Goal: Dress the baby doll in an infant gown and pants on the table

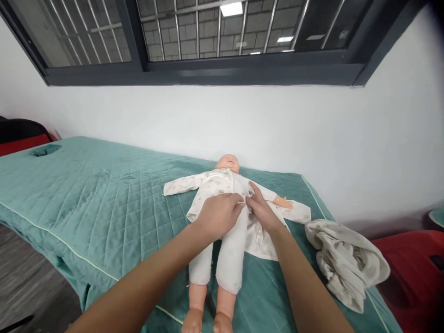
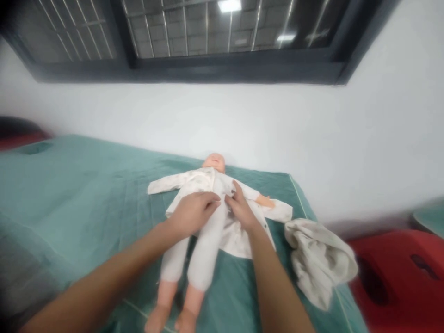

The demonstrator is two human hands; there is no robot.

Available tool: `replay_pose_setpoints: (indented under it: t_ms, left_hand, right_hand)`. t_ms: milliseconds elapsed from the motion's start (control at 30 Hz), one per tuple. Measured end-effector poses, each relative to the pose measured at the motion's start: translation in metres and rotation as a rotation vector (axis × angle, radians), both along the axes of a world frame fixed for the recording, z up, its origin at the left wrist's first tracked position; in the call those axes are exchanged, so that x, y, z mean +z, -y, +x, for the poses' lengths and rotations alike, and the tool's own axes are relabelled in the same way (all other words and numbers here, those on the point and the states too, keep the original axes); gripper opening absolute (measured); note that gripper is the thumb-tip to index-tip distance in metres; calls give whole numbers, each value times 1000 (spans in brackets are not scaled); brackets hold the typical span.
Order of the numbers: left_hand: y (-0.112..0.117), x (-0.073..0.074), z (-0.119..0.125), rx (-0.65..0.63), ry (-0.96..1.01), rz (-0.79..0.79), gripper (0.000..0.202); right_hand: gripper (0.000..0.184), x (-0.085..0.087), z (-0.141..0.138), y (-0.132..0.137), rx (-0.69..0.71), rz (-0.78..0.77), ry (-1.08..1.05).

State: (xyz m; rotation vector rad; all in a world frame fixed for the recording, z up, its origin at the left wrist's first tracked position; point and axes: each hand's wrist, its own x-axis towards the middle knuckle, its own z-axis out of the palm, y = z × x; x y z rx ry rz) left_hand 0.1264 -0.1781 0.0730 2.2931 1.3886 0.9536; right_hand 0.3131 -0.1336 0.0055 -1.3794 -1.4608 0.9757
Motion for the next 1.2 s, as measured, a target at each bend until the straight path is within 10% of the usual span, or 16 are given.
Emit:
replay_pose_setpoints:
  t_ms: [467, 767, 1000, 1200]
  left_hand:
    - [-16, -18, -34, 246, -283, 145, 25]
    - [49, -48, -59, 118, -76, 106, 28]
    - [22, -41, -68, 155, 184, 134, 17]
    - [8, -60, -96, 318, 335, -222, 22]
  right_hand:
    - [70, 3, 15, 5, 40, 32, 203]
    - [73, -5, -2, 0, -87, -36, -57]
    - [68, -4, 1, 3, -100, 32, 42]
    - [66, 0, 13, 5, -109, 53, 107]
